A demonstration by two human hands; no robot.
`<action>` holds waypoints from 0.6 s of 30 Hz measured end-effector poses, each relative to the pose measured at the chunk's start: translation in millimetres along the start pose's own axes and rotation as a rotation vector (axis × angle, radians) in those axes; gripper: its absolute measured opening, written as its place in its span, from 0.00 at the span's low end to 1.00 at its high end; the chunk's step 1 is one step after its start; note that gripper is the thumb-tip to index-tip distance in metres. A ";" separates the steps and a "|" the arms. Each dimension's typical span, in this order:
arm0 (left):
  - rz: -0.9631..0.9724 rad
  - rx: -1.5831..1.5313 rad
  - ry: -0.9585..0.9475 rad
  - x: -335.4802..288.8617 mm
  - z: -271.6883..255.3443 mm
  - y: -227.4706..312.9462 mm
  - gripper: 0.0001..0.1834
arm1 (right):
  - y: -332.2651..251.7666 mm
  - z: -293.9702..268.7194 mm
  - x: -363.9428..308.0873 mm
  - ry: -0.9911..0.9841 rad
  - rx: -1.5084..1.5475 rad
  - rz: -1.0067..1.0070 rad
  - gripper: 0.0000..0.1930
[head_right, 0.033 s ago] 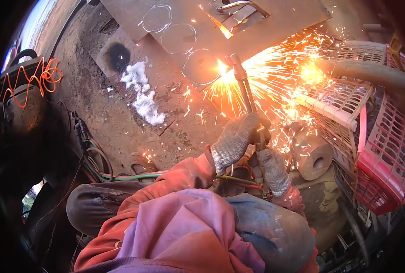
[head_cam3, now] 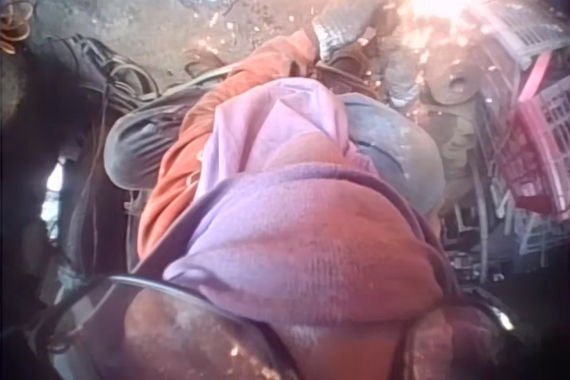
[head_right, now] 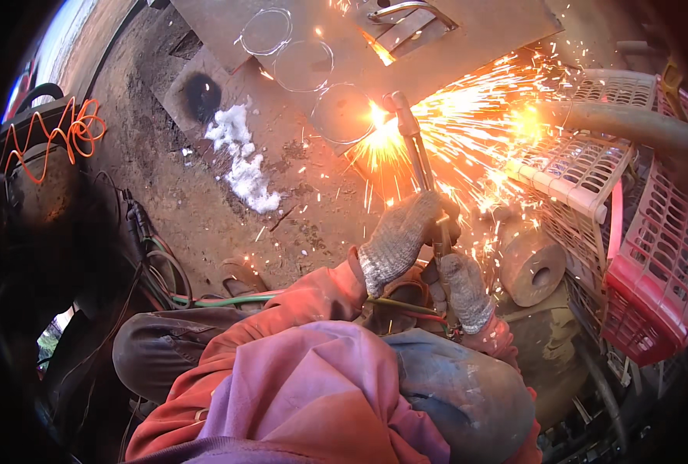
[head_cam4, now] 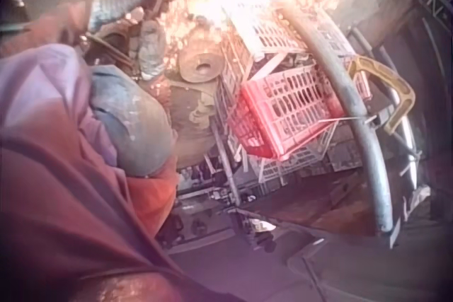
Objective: The person cuts several circles out of a metal sheet using a torch and then uses a hammer to knock one of the cut pieces out of the sheet.
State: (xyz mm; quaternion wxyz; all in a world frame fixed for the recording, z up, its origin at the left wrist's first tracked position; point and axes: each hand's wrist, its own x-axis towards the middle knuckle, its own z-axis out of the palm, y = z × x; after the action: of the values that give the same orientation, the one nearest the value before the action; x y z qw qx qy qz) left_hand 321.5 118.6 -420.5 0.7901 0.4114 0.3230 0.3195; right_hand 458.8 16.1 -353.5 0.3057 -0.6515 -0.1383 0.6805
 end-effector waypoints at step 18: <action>0.068 0.062 0.034 2.4 -0.2 -3.5 0.22 | 4.8 -5.9 5.1 -0.011 0.015 -0.029 0.27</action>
State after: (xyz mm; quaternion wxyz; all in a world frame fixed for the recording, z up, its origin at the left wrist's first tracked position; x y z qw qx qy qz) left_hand 323.5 119.0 -424.2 0.7600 0.4410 0.3319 0.3431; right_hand 463.6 14.2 -361.0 0.3195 -0.6431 -0.1441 0.6808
